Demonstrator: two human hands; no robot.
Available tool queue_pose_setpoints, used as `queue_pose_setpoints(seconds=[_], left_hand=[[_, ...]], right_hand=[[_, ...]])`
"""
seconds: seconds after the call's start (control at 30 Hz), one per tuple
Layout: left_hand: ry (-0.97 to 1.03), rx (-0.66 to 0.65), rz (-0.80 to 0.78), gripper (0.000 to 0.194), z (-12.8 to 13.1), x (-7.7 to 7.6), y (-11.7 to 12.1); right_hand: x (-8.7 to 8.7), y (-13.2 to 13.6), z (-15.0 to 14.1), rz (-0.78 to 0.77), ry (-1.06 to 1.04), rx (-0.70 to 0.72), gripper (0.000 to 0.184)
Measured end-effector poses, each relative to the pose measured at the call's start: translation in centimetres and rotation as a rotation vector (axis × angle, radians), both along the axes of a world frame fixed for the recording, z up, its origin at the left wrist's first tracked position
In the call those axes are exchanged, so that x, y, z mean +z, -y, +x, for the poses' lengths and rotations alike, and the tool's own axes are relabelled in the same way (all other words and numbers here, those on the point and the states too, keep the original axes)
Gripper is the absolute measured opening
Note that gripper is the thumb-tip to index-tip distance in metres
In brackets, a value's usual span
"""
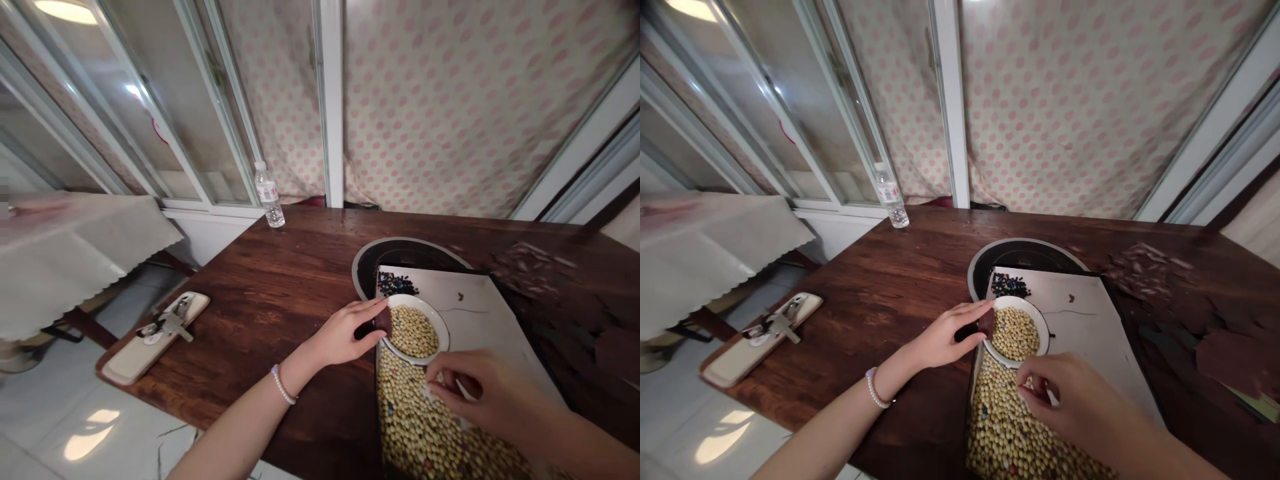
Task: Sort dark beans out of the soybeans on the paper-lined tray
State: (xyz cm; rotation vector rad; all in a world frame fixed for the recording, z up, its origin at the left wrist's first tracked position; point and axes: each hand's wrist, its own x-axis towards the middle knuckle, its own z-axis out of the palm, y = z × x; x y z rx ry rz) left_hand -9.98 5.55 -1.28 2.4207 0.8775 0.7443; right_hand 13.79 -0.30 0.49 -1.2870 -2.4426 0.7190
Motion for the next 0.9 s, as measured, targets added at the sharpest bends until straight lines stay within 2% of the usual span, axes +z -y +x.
queue_pose_setpoints(seconds=[0.13, 0.3, 0.53, 0.9], left_hand=[[-0.021, 0.015, -0.011, 0.051, 0.0, 0.2, 0.3], [-0.027, 0.040, -0.022, 0.050, 0.0, 0.3, 0.4], [-0.009, 0.059, -0.042, 0.051, 0.0, 0.2, 0.4], [-0.013, 0.047, -0.067, 0.052, 0.1, 0.2, 0.2]], right_hand=[[1.2, -3.3, -0.9, 0.082, -0.101, -0.065, 0.010], [0.2, -6.5, -2.8, 0.098, -0.225, -0.073, 0.012], [-1.9, -6.7, -3.5, 0.107, -0.253, -0.067, 0.011], [-2.0, -6.9, -3.4, 0.033, -0.371, -0.162, 0.013]])
